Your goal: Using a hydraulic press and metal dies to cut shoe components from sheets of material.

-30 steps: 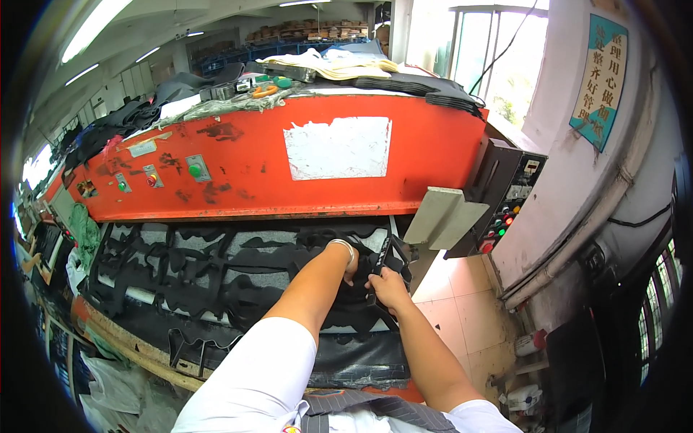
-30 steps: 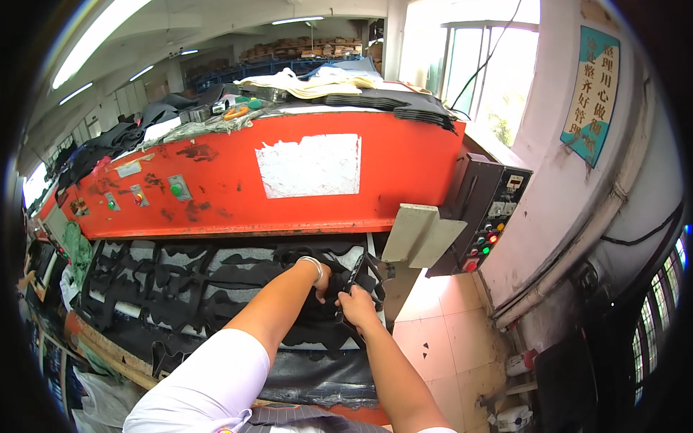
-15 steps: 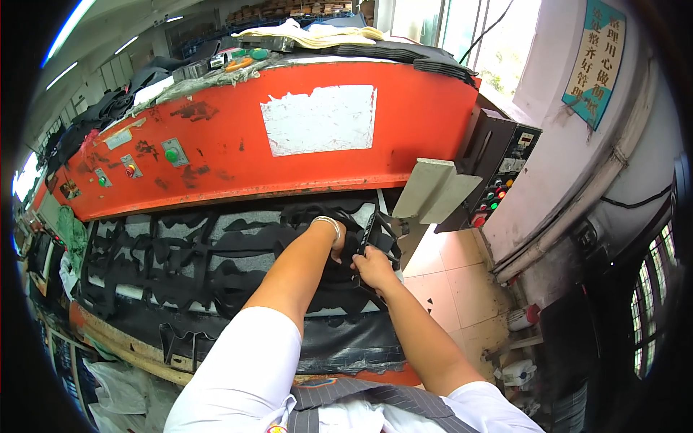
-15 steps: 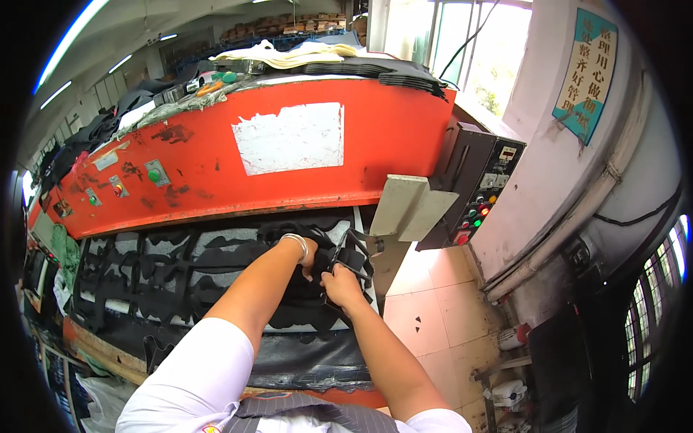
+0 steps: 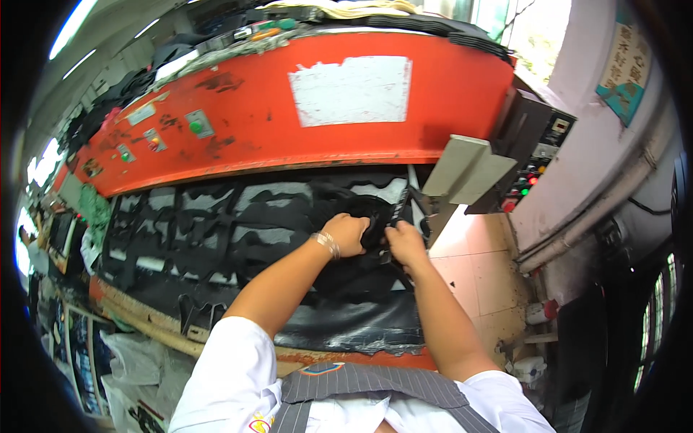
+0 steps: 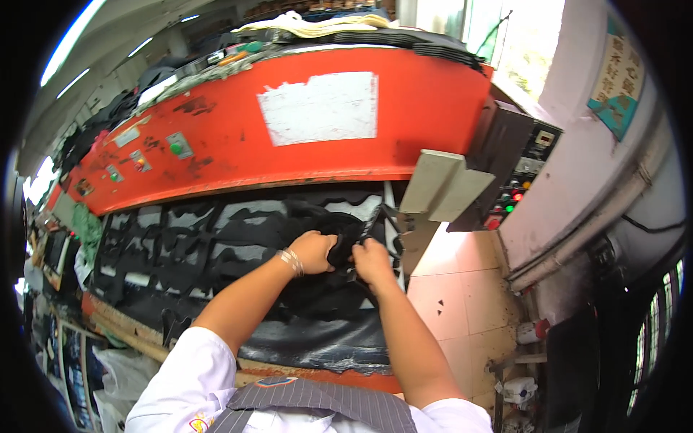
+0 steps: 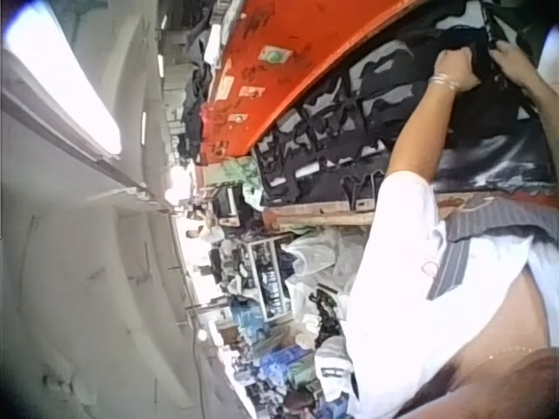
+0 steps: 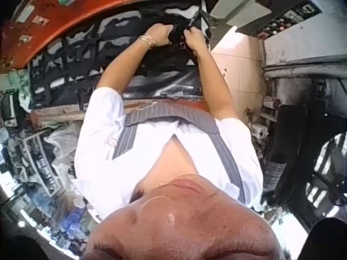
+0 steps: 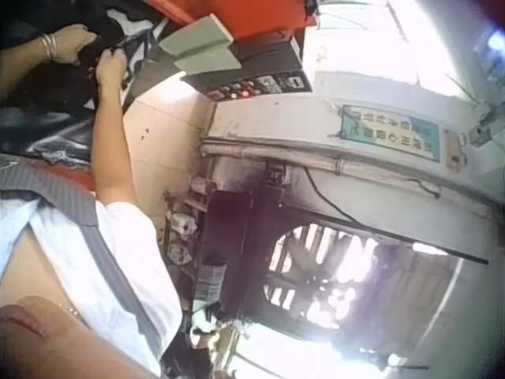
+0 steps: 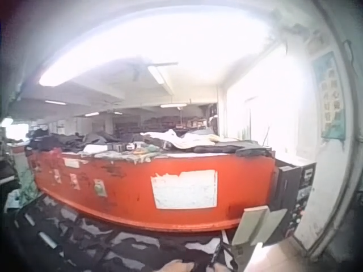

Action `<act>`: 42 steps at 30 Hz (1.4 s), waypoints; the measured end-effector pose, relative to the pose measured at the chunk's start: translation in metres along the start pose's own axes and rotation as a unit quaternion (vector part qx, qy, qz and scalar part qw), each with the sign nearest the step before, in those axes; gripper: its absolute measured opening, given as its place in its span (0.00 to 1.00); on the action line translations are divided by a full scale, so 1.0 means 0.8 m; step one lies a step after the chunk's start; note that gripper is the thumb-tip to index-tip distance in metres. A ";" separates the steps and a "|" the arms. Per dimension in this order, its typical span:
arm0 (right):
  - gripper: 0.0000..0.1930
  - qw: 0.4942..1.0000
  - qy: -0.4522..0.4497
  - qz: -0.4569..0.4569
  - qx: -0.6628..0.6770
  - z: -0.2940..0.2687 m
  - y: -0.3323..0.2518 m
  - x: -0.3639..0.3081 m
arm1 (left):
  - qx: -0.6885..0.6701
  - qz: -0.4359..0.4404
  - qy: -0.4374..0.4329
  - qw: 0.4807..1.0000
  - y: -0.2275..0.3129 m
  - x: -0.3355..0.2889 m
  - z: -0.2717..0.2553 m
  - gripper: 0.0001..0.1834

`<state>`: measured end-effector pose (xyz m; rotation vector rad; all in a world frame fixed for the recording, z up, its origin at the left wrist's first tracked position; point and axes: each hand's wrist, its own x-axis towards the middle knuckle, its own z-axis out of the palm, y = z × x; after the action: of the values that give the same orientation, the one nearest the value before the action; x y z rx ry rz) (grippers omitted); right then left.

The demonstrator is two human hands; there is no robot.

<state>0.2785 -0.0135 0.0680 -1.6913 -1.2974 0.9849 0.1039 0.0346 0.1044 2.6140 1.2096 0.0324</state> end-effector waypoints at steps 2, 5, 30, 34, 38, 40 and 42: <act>0.16 0.997 0.033 -0.026 -0.061 -0.004 0.016 0.005 | -0.102 -0.031 0.125 0.986 -0.004 -0.049 0.017 0.24; 0.18 0.959 -0.035 0.008 -0.281 0.011 0.000 -0.016 | -0.456 -0.237 0.320 0.796 -0.055 -0.145 0.018 0.21; 0.22 0.878 -0.101 -0.376 -0.278 -0.116 -0.093 -0.019 | -0.791 -0.262 0.350 0.429 0.277 -0.621 0.263 0.46; 0.18 0.917 -0.150 -0.344 -0.135 -0.057 -0.163 -0.134 | -0.774 -0.233 0.226 0.543 0.255 -0.635 0.287 0.49; 0.16 0.878 -0.241 -0.407 -0.079 0.067 -0.203 -0.264 | -0.787 -0.255 0.404 0.389 0.232 -0.720 0.341 0.44; 0.17 0.840 -0.363 -0.363 -0.176 0.128 -0.216 -0.336 | -0.750 -0.271 0.584 0.149 0.218 -0.791 0.361 0.38; 0.21 0.858 -0.393 -0.302 -0.134 0.194 -0.213 -0.409 | -0.661 -0.276 0.697 -0.031 0.191 -0.873 0.399 0.35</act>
<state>0.0137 -0.2836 0.1999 -0.9027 -2.4060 1.1668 -0.1973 -0.6569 -0.1051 -0.6263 0.8446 2.2961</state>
